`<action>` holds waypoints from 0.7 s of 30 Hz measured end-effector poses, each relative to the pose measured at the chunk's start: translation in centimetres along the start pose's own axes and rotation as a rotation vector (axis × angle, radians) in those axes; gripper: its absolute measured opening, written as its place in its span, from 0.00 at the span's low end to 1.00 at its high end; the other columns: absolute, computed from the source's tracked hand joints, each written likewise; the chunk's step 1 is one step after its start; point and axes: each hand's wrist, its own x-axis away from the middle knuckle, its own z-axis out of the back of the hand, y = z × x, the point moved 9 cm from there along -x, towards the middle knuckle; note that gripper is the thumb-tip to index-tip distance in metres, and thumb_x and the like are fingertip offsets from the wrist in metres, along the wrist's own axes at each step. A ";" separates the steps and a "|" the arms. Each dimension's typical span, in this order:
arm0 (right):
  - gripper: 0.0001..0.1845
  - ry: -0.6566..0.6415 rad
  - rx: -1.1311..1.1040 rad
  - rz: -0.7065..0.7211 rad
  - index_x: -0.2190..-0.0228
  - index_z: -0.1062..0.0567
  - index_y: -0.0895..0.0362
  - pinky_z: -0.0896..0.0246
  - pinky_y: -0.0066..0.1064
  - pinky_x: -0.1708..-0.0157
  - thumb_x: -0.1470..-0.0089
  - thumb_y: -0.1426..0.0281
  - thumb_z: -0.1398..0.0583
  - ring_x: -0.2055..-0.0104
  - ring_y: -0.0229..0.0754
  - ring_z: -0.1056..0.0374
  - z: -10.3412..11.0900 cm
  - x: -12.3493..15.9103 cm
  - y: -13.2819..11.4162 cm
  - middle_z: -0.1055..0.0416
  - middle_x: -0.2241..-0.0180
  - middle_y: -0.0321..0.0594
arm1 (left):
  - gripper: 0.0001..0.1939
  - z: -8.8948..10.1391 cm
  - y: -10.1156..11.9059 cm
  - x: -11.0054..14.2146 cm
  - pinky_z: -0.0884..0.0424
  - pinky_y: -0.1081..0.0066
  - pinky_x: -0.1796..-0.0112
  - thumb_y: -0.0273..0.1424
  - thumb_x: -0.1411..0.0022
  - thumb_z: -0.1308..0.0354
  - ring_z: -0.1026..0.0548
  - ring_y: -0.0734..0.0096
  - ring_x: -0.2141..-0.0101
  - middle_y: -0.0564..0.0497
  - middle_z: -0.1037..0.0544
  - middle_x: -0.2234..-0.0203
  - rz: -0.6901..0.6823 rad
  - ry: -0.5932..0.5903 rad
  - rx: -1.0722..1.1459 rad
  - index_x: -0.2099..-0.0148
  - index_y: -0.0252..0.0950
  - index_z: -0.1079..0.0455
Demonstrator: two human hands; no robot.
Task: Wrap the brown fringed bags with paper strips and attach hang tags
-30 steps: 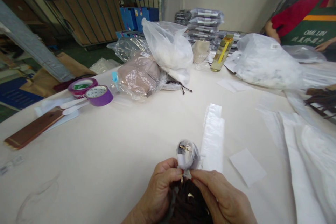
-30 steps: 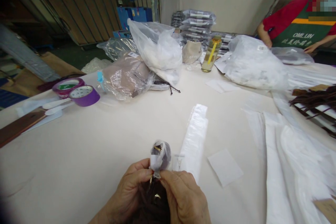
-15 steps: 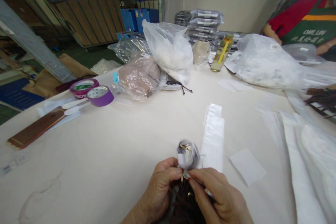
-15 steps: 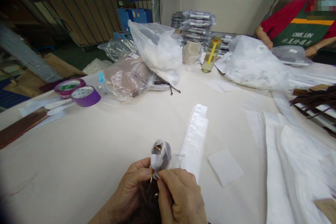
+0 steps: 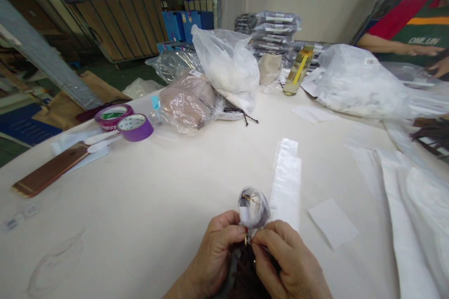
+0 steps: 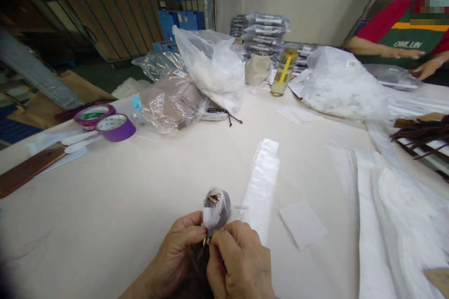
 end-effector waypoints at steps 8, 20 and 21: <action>0.10 -0.051 -0.058 0.081 0.70 0.28 0.54 0.39 0.23 0.74 0.45 0.71 0.49 0.72 0.35 0.35 0.3 -0.2 -0.1 0.35 0.74 0.37 | 0.11 0.2 -0.1 -0.1 0.38 0.74 0.72 0.25 0.55 0.42 0.32 0.73 0.77 0.52 0.30 0.79 -0.005 0.008 -0.004 0.65 0.29 0.29; 0.09 -0.017 -0.317 -0.141 0.75 0.26 0.53 0.37 0.19 0.74 0.49 0.63 0.43 0.75 0.34 0.32 0.5 0.1 2.4 0.29 0.76 0.34 | 0.15 1.6 1.8 0.5 0.43 0.75 0.72 0.39 0.49 0.43 0.36 0.73 0.74 0.51 0.32 0.78 -0.033 0.024 -0.572 0.69 0.30 0.31; 0.09 -0.027 -0.306 -0.139 0.76 0.26 0.53 0.37 0.19 0.74 0.50 0.63 0.42 0.75 0.34 0.32 0.5 0.0 2.3 0.28 0.77 0.33 | 0.12 1.5 1.8 0.5 0.43 0.75 0.72 0.36 0.50 0.45 0.36 0.73 0.74 0.51 0.31 0.78 -0.020 0.004 -0.585 0.69 0.30 0.31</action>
